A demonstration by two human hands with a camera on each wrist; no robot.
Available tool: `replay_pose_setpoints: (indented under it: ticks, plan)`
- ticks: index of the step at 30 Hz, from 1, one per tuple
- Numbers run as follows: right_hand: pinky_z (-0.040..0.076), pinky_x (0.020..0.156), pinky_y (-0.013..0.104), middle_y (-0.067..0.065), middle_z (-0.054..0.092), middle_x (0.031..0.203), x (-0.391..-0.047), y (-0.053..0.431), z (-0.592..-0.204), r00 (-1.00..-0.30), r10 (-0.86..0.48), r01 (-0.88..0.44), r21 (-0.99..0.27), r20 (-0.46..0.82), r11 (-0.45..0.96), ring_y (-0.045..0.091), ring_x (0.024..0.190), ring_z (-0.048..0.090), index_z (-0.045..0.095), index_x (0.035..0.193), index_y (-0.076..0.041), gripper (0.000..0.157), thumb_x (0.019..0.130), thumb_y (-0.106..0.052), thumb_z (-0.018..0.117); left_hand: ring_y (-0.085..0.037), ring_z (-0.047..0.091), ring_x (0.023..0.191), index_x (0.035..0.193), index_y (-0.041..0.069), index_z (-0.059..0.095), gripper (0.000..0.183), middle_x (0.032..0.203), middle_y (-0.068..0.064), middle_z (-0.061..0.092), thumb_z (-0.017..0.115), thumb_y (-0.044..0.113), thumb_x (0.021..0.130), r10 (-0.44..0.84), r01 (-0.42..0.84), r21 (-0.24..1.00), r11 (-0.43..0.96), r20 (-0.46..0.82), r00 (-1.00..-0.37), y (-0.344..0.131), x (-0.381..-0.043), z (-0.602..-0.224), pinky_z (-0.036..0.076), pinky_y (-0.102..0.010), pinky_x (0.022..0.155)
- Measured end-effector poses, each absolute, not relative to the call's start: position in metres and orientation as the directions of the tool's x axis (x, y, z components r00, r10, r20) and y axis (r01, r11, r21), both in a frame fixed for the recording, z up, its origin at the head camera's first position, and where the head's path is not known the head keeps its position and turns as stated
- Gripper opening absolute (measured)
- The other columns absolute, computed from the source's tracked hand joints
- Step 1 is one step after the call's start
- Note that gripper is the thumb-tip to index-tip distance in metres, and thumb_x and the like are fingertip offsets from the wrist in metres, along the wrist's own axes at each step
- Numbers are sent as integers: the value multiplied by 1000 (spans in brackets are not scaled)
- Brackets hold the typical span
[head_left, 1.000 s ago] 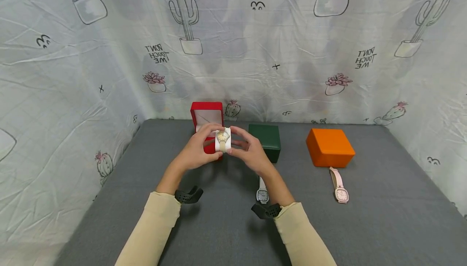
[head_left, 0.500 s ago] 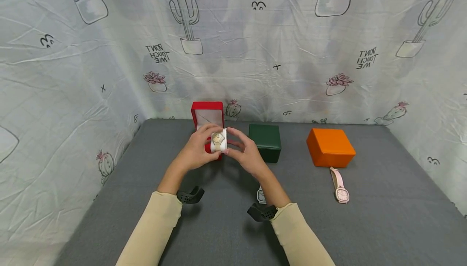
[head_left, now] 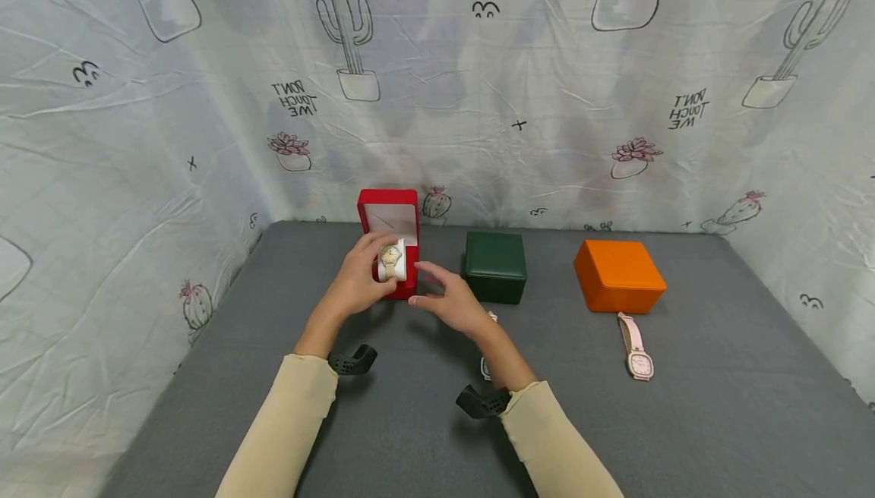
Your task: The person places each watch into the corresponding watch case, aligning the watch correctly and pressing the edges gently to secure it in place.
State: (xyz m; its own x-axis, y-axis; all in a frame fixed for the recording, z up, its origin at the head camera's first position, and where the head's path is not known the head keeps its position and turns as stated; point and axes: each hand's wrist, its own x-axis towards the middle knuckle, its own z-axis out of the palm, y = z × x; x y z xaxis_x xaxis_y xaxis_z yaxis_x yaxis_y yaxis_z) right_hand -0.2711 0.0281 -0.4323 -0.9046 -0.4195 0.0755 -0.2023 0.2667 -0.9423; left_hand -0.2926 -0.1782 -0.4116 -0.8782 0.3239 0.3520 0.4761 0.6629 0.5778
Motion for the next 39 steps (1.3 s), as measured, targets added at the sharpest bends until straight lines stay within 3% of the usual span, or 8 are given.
replay_pose_setpoints:
  ticks: [9, 18, 39]
  plan:
    - [35, 114, 48, 12, 37, 154, -267, 20, -437, -893, -445, -253, -896, 71, 365, 27, 144, 35, 43, 144, -5, 58, 94, -25, 63, -32, 49, 119, 136, 5, 49, 59, 141, -15, 44, 70, 7, 80, 304, 437, 569, 697, 318, -898, -183, -299, -423, 47, -53, 99]
    - [37, 112, 43, 14, 32, 157, -267, 19, -438, -882, -467, -235, -916, 61, 324, 25, 144, 35, 43, 142, 3, 56, 94, -20, 62, -33, 47, 122, 138, 7, 47, 61, 145, -15, 41, 70, 7, 81, 265, 382, 555, 739, 282, -922, -180, -299, -425, 46, -53, 101]
    - [36, 113, 43, 14, 35, 155, -267, 21, -440, -886, -459, -231, -925, 71, 303, 29, 138, 43, 50, 138, 0, 50, 95, -21, 62, -38, 47, 128, 137, 6, 52, 53, 146, -18, 43, 63, 10, 85, 262, 362, 522, 772, 258, -930, -173, -297, -428, 44, -56, 103]
